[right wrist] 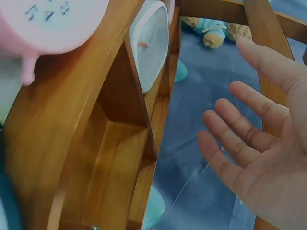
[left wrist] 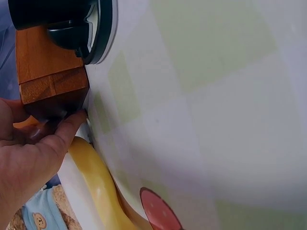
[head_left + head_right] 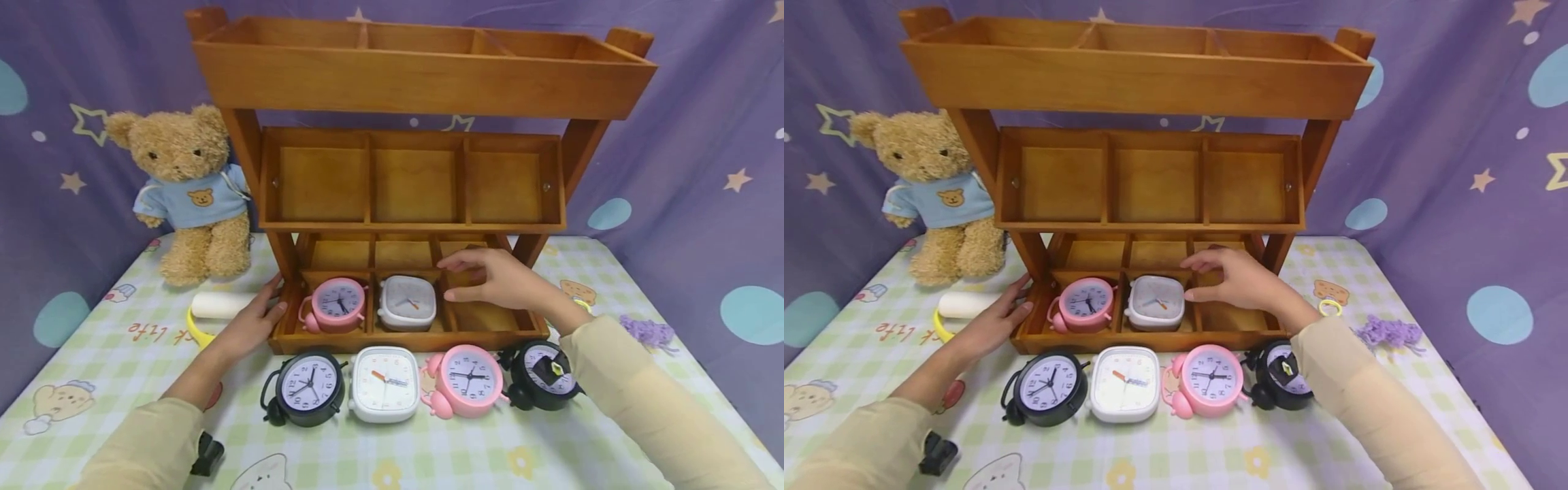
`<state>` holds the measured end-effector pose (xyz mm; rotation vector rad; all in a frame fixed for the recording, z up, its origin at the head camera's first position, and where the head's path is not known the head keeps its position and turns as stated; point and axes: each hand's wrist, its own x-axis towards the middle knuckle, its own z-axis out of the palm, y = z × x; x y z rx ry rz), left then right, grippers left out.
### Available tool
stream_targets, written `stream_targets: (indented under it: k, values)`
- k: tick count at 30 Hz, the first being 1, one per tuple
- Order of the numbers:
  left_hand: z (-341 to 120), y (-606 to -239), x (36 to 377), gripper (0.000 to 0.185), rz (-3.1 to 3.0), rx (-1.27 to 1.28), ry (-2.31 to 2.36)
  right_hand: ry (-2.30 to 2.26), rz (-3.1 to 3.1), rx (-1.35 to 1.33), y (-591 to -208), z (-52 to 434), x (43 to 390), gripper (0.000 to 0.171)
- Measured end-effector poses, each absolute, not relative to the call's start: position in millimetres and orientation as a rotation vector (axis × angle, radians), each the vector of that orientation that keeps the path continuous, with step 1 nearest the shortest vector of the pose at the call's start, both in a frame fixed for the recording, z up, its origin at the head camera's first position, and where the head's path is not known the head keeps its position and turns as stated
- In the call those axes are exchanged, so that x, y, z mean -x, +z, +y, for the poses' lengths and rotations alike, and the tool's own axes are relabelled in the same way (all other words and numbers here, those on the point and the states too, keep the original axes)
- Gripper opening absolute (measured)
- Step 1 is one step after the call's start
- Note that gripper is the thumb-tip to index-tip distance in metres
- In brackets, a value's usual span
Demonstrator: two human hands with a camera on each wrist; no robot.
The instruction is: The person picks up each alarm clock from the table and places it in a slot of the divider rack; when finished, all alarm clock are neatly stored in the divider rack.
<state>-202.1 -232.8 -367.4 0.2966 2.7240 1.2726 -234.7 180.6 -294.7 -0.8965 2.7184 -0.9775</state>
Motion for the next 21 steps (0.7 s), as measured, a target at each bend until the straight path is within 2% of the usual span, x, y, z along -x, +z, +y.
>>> stream_targets:
  k: [21]
  values:
    - [-235, -370, 203, 0.064, 2.685, -0.293, 1.306, -1.062, 2.879, 0.814, -300, 263, 187, 0.047]
